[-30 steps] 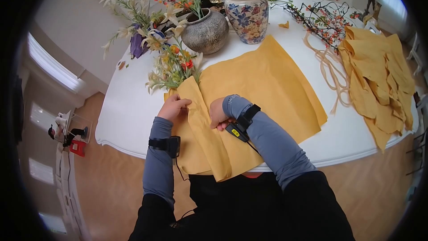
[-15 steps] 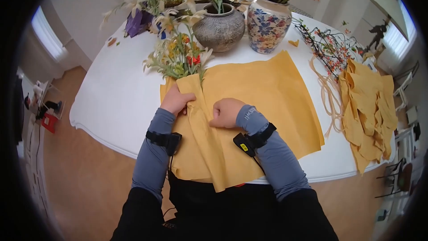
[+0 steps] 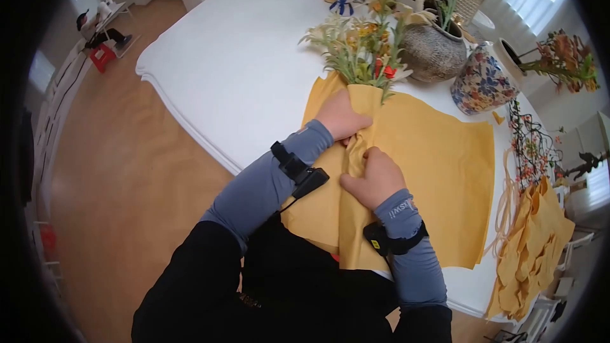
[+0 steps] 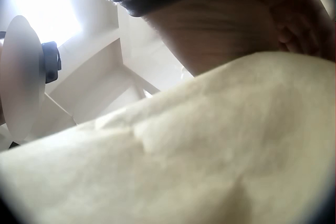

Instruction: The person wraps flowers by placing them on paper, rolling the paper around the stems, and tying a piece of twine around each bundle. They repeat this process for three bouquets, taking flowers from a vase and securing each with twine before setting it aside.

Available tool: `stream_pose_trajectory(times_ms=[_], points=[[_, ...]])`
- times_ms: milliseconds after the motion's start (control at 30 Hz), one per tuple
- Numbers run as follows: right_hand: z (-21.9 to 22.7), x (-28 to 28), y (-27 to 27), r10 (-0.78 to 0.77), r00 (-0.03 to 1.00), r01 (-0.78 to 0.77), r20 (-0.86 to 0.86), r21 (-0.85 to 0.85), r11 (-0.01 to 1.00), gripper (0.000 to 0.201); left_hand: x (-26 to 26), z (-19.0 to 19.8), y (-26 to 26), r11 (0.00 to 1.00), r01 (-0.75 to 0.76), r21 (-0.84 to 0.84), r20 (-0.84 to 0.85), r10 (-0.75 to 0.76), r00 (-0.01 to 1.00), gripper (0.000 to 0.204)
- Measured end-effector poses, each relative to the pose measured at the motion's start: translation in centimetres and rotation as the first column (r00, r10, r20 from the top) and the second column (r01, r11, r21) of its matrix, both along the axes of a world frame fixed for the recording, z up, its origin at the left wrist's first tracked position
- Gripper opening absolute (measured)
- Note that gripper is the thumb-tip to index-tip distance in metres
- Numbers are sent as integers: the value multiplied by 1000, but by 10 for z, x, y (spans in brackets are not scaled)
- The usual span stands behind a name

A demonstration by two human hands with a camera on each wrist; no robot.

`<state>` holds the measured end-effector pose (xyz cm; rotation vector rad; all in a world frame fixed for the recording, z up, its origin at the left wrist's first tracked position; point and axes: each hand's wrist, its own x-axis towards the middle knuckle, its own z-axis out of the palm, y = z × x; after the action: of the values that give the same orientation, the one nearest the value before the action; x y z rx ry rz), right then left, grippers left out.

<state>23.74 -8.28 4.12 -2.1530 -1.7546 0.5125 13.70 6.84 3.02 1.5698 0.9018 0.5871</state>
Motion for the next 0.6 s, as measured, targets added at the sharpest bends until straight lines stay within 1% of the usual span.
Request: stream_pose_trajectory(times_ms=[100,133,167,200,267,300,333,367,400,433,500,533,600], points=[[-5,0,8,3,997,-3,-71,-10,1000,53,9,-20,5,995,-95,13,-51,95,994,26],[-4,2,6,-23,995,21,-100,-22,1000,50,8,-22,7,996,-92,15,-49,92,995,26],[0,3,4,-25,992,23,-123,-17,1000,44,7,-22,10,999,-35,-16,36,35,999,31],[-1,6,3,-51,993,49,-109,-19,999,44,9,-23,11,999,35,-42,129,-29,991,37],[-17,19,5,-37,978,32,-205,-24,999,44,13,-27,14,996,23,-81,165,-9,986,41],[-34,27,7,-12,949,24,-314,33,999,42,14,-22,11,993,-21,-115,210,45,977,42],[-30,29,5,-45,953,60,-300,38,997,42,13,-18,9,986,-66,-152,250,103,963,43],[-26,28,7,-21,896,36,-445,27,999,41,13,-21,14,983,-70,-173,221,108,969,44],[-24,27,8,9,814,5,-581,24,1000,41,13,-27,20,978,-81,-191,188,117,975,45],[-27,30,10,-3,818,25,-576,30,999,41,13,-29,24,981,-60,-186,196,97,976,45],[-37,36,14,65,618,-38,-784,53,998,43,12,-35,30,983,-143,-116,143,159,977,46],[-32,34,14,62,623,-28,-780,58,998,43,13,-41,34,985,-131,-112,149,147,978,46],[-18,30,14,47,392,-44,-919,33,999,47,17,-53,41,969,-180,-167,292,223,930,43]])
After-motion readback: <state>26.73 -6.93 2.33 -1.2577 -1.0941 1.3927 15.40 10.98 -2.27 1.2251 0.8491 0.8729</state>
